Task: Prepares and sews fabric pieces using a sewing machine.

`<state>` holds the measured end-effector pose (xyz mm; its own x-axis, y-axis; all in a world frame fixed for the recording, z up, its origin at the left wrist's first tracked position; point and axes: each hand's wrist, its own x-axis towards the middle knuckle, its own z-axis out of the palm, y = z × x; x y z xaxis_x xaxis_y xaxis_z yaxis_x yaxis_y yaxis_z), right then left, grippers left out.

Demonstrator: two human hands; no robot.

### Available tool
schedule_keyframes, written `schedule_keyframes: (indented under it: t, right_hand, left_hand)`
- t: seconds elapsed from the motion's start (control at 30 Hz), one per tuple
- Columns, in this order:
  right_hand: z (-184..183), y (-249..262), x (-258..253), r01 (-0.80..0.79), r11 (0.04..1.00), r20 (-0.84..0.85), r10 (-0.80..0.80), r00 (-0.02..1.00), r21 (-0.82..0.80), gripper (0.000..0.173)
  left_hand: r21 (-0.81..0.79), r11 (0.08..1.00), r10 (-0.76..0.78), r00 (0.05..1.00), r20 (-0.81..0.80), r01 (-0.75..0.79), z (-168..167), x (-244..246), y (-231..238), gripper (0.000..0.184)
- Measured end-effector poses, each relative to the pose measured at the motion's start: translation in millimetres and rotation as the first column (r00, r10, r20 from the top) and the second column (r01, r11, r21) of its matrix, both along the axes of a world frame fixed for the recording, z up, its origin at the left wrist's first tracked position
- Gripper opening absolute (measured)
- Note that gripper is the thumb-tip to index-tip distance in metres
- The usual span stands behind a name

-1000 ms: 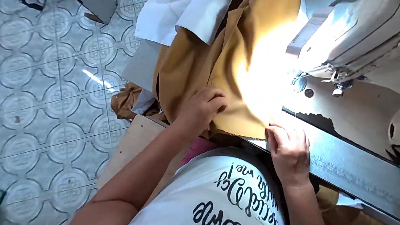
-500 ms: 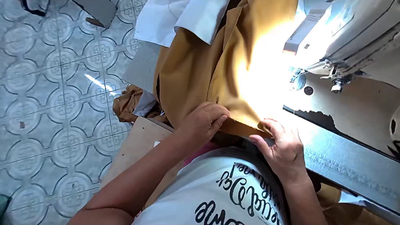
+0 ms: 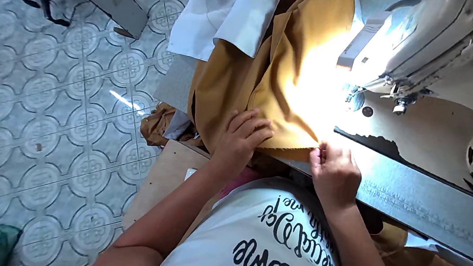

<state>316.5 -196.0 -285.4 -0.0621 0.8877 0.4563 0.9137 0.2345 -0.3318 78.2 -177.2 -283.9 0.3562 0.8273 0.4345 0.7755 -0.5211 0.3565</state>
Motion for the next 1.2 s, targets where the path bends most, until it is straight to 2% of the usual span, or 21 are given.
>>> schedule_keyframes:
  t: [0.07,0.13,0.17,0.23,0.33,0.43,0.53,0.6,0.67,0.7,0.73,0.77,0.83,0.87,0.93,1.0,1.03,1.1,1.13,1.2]
  right_hand:
    - [2.4,0.2,-3.9,0.029,1.0,0.0,-0.029,1.0,-0.007,0.02]
    - [1.6,-2.0,-12.6,0.017,1.0,0.029,-0.017,0.999,-0.008,0.033]
    - [1.0,-2.1,-15.8,0.02,1.0,0.062,-0.019,0.998,-0.012,0.034]
    - [1.8,1.3,-14.0,0.049,0.998,0.11,-0.045,0.993,-0.037,0.024]
    - [10.3,8.1,-5.5,0.098,0.991,0.055,-0.093,0.994,-0.088,0.031]
    - [15.4,5.9,-8.4,0.091,0.994,0.015,-0.091,0.996,-0.059,0.023]
    - [16.0,5.0,-4.4,0.089,0.996,-0.01,-0.089,0.996,0.009,0.029]
    - [16.2,5.5,-2.0,0.09,0.996,-0.01,-0.09,0.996,0.025,0.029]
    - [19.7,7.4,1.7,0.008,1.0,-0.086,-0.01,0.996,-0.028,0.018]
    - [24.2,9.5,6.2,-0.085,0.992,-0.193,0.064,0.979,-0.099,0.015]
    - [29.3,12.8,12.9,-0.208,0.962,-0.344,0.137,0.929,-0.179,0.015]
    - [34.0,17.0,20.8,-0.358,0.901,-0.527,0.187,0.829,-0.245,0.015]
    - [39.7,25.0,32.2,-0.636,0.74,-0.875,0.141,0.463,-0.218,0.016]
    - [41.7,27.4,33.6,-0.71,0.689,-0.964,0.06,0.259,-0.148,0.016]
    - [46.3,31.1,27.9,-0.76,0.65,-0.993,-0.097,-0.073,-0.008,0.02]
    - [45.9,36.0,18.7,-0.749,0.656,-0.938,-0.193,-0.289,0.096,0.024]
    - [44.6,38.7,15.2,-0.741,0.661,-0.91,-0.226,-0.346,0.118,0.027]
    - [41.6,42.8,11.5,-0.749,0.657,-0.89,-0.288,-0.353,0.084,0.031]
    - [40.0,43.8,11.6,-0.758,0.651,-0.893,-0.318,-0.318,0.038,0.031]
    - [33.1,45.0,15.7,-0.783,0.621,-0.901,-0.35,-0.255,-0.02,0.03]
  left_hand:
    - [0.007,0.999,0.036,0.999,0.006,-0.036,-1.8,-2.0,0.3,0.032]
    - [0.02,0.999,0.042,0.999,0.021,-0.042,-1.4,-2.2,0.3,0.031]
    - [0.023,0.999,0.037,0.999,0.025,-0.038,0.4,-1.8,0.6,0.029]
    - [0.025,0.999,0.047,0.999,0.021,-0.048,6.4,-3.7,1.7,0.029]
    - [0.008,0.995,0.101,0.995,0.023,-0.102,13.6,-9.4,3.8,0.037]
    - [0.062,0.986,0.147,0.985,0.094,-0.153,16.1,-4.1,4.9,0.033]
    - [-0.022,0.965,0.261,0.963,0.063,-0.26,26.0,-6.8,6.4,0.039]
    - [-0.059,0.958,0.287,0.951,0.111,-0.282,29.4,-7.7,6.0,0.038]
    - [-0.044,0.966,0.259,0.944,0.203,-0.255,32.3,-4.9,3.3,0.034]
    - [-0.031,0.97,0.243,0.94,0.241,-0.242,34.0,-3.7,2.6,0.033]
    - [-0.017,0.972,0.231,0.938,0.26,-0.234,35.5,-2.9,2.6,0.031]
    - [0.001,0.974,0.22,0.941,0.259,-0.228,36.0,-2.9,2.7,0.028]
    - [0.043,0.975,0.207,0.956,0.208,-0.22,34.1,-2.8,4.3,0.022]
    - [0.037,0.978,0.199,0.966,0.165,-0.207,33.9,-1.8,4.8,0.02]
    - [-0.035,0.986,0.167,0.982,0.085,-0.164,35.8,4.1,4.5,0.02]
    - [-0.121,0.985,0.133,0.988,0.073,-0.123,36.1,8.4,3.3,0.017]
    - [-0.183,0.979,0.115,0.987,0.112,-0.093,36.5,7.7,3.6,0.015]
    - [-0.33,0.942,0.055,0.947,0.316,0.056,36.4,-0.2,7.1,0.009]
    - [-0.386,0.902,0.018,0.876,0.482,0.193,34.9,-5.0,10.0,0.007]
    - [-0.385,0.754,-0.007,0.591,0.806,0.533,27.7,-11.7,14.7,0.011]
